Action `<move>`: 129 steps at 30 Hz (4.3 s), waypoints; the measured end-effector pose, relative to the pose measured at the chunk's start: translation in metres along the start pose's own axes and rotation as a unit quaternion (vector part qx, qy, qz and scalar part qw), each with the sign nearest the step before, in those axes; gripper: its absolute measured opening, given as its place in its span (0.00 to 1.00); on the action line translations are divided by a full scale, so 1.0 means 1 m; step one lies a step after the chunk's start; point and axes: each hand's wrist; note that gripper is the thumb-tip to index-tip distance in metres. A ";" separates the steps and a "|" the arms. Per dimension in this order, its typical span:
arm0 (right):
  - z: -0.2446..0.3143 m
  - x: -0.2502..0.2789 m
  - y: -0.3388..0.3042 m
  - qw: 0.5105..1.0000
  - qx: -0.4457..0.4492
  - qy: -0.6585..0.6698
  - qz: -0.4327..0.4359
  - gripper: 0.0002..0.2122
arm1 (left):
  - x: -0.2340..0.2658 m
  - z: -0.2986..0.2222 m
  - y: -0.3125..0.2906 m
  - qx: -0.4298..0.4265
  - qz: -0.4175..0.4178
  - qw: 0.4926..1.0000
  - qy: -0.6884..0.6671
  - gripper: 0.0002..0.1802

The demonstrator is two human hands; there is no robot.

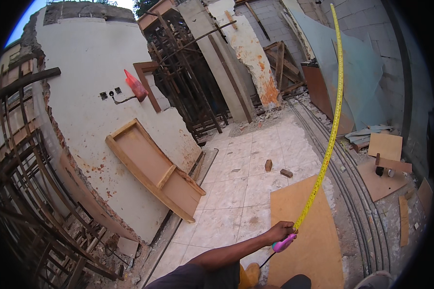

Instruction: The person measures a long piece of plywood on the floor using a measuring tape and a pencil to mark several points, then places a smaller rectangular wooden board on top of it.

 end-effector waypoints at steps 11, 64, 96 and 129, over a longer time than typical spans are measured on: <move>-0.013 -0.008 -0.011 0.986 0.084 -0.093 0.113 0.25 | -0.007 -0.014 -0.021 -0.045 0.013 0.995 -0.089 0.12; -0.003 -0.022 -0.017 0.970 0.141 -0.195 0.031 0.24 | 0.023 -0.006 0.000 -0.030 0.033 0.967 -0.251 0.11; 0.032 0.004 0.005 0.975 0.169 -0.143 0.007 0.22 | 0.034 -0.013 -0.005 -0.044 0.009 0.969 -0.242 0.08; 0.037 0.008 -0.001 0.979 0.137 -0.134 0.063 0.21 | 0.041 -0.014 -0.008 -0.042 -0.028 0.971 -0.234 0.11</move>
Point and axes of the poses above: each hand's wrist, its own y-axis towards the middle knuckle, its own x-axis out of the back of the hand, z = x × y, and after that the axes turned 10 degrees about x, right-handed
